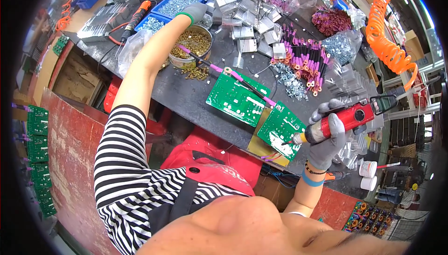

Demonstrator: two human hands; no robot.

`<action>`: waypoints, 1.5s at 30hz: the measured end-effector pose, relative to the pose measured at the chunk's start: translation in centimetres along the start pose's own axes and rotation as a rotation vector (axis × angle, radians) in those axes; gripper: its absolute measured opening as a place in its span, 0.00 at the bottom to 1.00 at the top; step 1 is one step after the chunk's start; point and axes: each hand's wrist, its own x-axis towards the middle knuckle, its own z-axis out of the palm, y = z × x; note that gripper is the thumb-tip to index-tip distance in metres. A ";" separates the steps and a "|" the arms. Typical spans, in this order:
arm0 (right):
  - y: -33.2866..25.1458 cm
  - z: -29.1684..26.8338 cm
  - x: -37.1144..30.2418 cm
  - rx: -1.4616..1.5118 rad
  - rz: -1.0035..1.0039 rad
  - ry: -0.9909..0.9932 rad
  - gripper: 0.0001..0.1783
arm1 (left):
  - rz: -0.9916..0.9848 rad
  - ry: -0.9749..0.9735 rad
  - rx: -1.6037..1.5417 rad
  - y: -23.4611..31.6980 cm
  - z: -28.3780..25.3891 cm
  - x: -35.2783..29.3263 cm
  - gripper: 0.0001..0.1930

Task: The person assembles electronic components onto a circuit board, securing the parts with screws using an electric screwdriver.

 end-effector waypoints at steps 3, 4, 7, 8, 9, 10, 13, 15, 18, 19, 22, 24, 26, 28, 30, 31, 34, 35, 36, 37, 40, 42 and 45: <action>0.0 0.2 0.3 -0.008 -0.001 -0.008 0.19 | 0.024 0.038 0.027 -0.8 0.2 -0.1 0.12; 0.0 0.2 0.4 -0.011 -0.006 -0.007 0.18 | 0.025 0.073 -0.030 -0.9 0.0 -0.2 0.12; 0.1 0.2 0.8 0.006 -0.007 0.006 0.17 | 0.043 0.158 -0.267 -1.2 -1.5 -2.0 0.11; 0.2 0.2 1.0 0.031 0.011 0.009 0.17 | 0.057 0.210 -0.448 -1.0 -2.2 -3.2 0.11; 0.2 0.2 1.2 0.031 0.012 0.012 0.17 | 0.059 0.206 -0.447 -1.0 -2.0 -4.2 0.11; 0.3 0.3 1.3 0.065 0.014 -0.004 0.16 | 0.015 0.180 -0.860 -1.0 -1.8 -5.2 0.12; 0.3 0.7 1.6 0.155 0.055 -0.046 0.16 | 0.042 0.071 -1.585 -0.7 -1.2 -8.3 0.12; -0.2 1.4 1.6 0.102 0.085 -0.058 0.19 | 0.129 -0.034 -1.898 1.0 -1.2 -10.4 0.11; -0.4 2.6 1.4 0.169 0.092 -0.119 0.20 | 0.106 -0.101 -2.096 5.3 -1.4 -15.9 0.12; -0.5 3.0 1.3 0.182 0.093 -0.134 0.20 | 0.217 -0.197 -2.151 6.2 -1.1 -17.5 0.12; 0.0 3.5 1.3 0.226 0.076 -0.174 0.20 | 0.080 -0.202 -2.112 11.4 -1.6 -23.6 0.12; 0.5 3.7 1.3 0.221 0.056 -0.168 0.21 | 0.013 -0.266 -2.091 13.7 -1.1 -26.0 0.11; 0.7 3.7 1.4 0.236 0.027 -0.182 0.22 | 0.044 -0.357 -2.108 15.3 0.0 -27.6 0.11; 0.8 3.2 1.3 0.189 -0.020 -0.187 0.22 | 0.039 -0.440 -2.115 16.9 0.2 -29.1 0.12; 0.2 3.6 0.8 0.141 -0.033 -0.173 0.22 | 0.009 -0.497 -2.109 18.0 0.6 -30.2 0.11; -0.7 4.9 0.1 0.248 0.047 -0.073 0.17 | -0.018 -0.521 -2.100 18.3 0.6 -30.6 0.10; -1.3 5.5 -0.8 0.288 0.136 0.041 0.15 | 0.091 -0.595 -2.190 18.6 2.5 -31.1 0.09; -1.3 5.5 -0.9 0.228 0.147 0.043 0.18 | 0.196 -0.643 -2.254 18.7 3.1 -31.2 0.09; -1.3 5.4 -1.0 0.253 0.136 0.037 0.18 | 0.212 -0.643 -2.275 19.0 3.6 -31.3 0.08; -1.4 5.5 -1.1 0.252 0.137 0.043 0.18 | 0.210 -0.651 -2.274 19.3 3.9 -31.4 0.08; -1.6 5.7 -1.5 0.230 0.156 0.084 0.18 | 0.138 -0.674 -2.350 20.3 3.9 -32.4 0.06; -1.6 5.7 -1.6 0.227 0.194 0.073 0.18 | 0.158 -0.724 -2.378 20.5 3.7 -32.7 0.06; -1.4 5.2 -1.6 0.215 0.142 0.045 0.18 | 0.171 -0.768 -2.405 20.5 4.4 -33.0 0.07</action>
